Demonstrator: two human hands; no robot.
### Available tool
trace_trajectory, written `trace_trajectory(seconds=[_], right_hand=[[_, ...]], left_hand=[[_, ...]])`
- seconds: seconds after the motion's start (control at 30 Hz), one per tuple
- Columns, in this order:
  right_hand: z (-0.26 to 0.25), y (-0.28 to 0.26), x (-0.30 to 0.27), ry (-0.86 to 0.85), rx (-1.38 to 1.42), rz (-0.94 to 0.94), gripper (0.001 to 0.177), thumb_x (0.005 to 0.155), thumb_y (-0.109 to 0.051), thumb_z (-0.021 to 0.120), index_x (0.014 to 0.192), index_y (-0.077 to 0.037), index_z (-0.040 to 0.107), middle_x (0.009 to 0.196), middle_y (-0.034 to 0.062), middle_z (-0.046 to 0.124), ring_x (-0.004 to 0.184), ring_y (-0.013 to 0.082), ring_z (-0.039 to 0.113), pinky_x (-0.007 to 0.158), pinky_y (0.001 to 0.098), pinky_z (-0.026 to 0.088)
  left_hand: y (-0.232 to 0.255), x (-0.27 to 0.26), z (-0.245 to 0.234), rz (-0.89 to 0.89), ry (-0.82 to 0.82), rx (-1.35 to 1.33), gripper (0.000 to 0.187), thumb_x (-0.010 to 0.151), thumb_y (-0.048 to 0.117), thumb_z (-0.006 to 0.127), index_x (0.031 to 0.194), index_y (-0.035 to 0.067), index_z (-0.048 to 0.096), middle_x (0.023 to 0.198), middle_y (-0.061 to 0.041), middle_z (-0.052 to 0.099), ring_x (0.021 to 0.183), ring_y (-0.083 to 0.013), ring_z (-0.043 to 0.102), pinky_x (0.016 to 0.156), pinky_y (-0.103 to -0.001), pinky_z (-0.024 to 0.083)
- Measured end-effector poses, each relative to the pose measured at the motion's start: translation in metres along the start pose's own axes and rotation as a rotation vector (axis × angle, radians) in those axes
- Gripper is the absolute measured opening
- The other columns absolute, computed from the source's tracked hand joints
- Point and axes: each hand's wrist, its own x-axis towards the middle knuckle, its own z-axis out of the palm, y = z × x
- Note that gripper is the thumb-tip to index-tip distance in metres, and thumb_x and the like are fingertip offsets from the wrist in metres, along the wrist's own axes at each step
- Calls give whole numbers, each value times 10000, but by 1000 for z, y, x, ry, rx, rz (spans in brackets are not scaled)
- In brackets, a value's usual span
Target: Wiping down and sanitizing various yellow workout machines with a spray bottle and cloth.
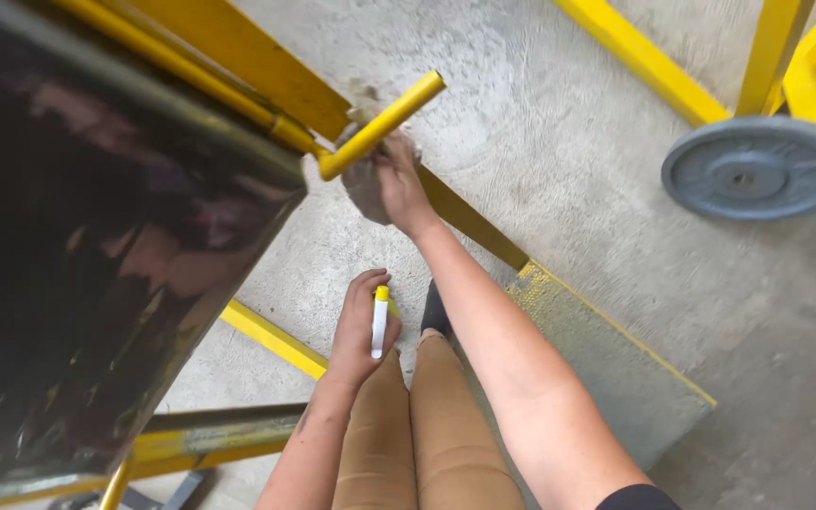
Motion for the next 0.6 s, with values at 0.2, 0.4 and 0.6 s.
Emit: trace_trajectory(seconds=[0.2, 0.4, 0.6], right_hand=[[-48, -52, -91, -420, 327, 435, 630, 1085, -392, 429, 1503, 78, 400, 1570, 246, 427, 1488, 316, 365, 1225, 372, 239], [-94, -94, -184, -115, 985, 1068, 446, 1023, -333, 490, 1269, 13, 629, 1225, 127, 701, 1117, 227, 653, 1023, 367, 490], [-118, -145, -133, -167, 984, 1066, 429, 1021, -308, 482, 1277, 8, 618, 1209, 132, 701, 1097, 243, 673, 1003, 393, 522]], left_hand=[[36, -32, -31, 32, 165, -58, 591, 721, -15, 691, 1281, 14, 505, 1368, -216, 544, 1270, -425, 555, 1077, -445, 464], [42, -57, -47, -48, 399, 63, 563, 737, 43, 687, 1260, -28, 492, 1209, -258, 537, 1114, -453, 557, 968, -482, 494], [66, -61, -87, -191, 590, 93, 396, 755, 129, 690, 1096, -16, 550, 1064, -248, 551, 981, -453, 577, 868, -514, 512]])
